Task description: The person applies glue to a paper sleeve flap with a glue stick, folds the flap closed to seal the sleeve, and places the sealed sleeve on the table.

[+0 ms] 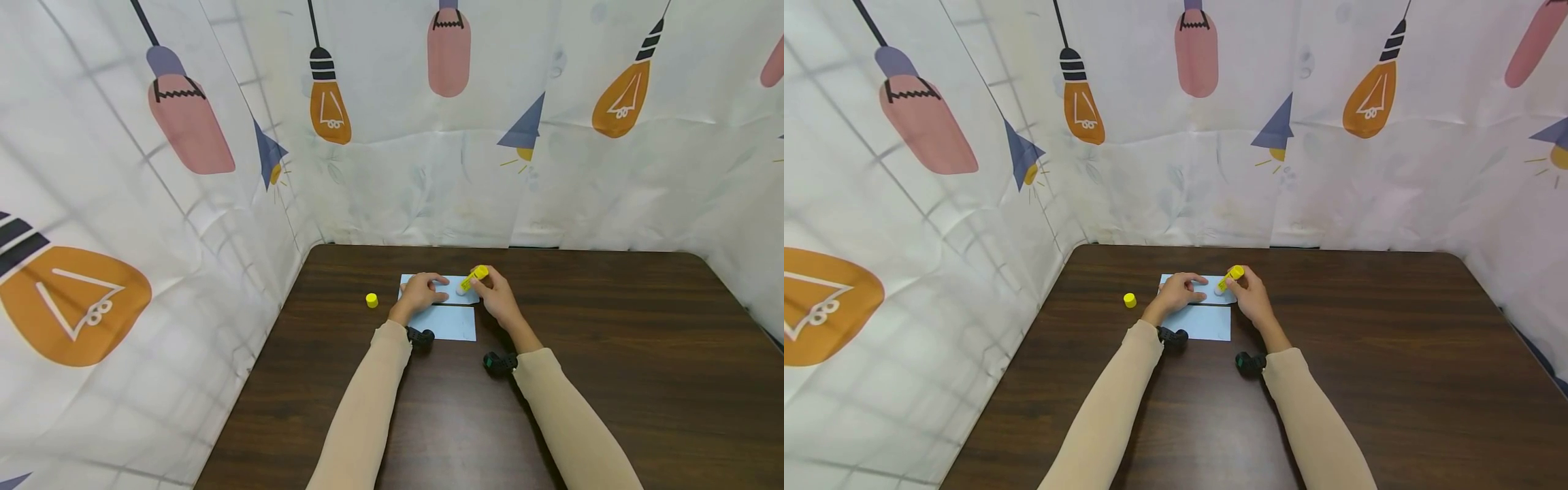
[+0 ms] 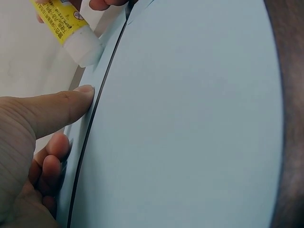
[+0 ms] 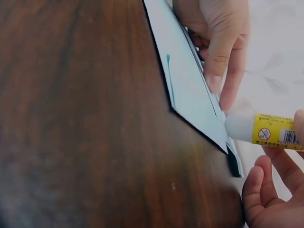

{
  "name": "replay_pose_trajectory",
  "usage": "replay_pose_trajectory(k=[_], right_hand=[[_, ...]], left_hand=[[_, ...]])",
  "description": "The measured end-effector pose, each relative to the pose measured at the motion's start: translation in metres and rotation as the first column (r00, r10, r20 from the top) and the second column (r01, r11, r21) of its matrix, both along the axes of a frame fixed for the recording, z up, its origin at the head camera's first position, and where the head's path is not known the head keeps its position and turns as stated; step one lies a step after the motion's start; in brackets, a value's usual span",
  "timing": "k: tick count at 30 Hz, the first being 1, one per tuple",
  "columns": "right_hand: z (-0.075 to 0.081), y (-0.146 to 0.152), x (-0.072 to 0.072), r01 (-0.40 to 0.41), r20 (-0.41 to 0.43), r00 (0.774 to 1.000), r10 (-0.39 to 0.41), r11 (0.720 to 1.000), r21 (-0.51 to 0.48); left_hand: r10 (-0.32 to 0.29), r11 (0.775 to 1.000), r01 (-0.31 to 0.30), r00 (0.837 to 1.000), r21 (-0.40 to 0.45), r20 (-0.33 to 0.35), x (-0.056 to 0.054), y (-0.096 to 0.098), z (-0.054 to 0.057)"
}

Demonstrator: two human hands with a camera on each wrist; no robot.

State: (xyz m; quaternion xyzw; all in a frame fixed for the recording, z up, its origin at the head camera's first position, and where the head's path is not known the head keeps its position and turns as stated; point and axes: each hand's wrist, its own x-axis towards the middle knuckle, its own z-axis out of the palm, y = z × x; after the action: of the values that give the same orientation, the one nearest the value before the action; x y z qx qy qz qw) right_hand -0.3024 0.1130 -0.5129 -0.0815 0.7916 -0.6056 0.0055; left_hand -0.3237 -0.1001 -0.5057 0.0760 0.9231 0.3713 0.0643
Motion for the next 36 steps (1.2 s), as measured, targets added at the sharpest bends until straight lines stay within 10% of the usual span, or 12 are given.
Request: replay_pose_trajectory(k=[36], right_hand=[[0.007, -0.001, 0.011, -0.046, -0.025, 0.998, 0.05, 0.986, 0.161]], left_hand=[[-0.004, 1.0, 0.004, 1.0, 0.01, 0.003, 0.005, 0.0, 0.005]])
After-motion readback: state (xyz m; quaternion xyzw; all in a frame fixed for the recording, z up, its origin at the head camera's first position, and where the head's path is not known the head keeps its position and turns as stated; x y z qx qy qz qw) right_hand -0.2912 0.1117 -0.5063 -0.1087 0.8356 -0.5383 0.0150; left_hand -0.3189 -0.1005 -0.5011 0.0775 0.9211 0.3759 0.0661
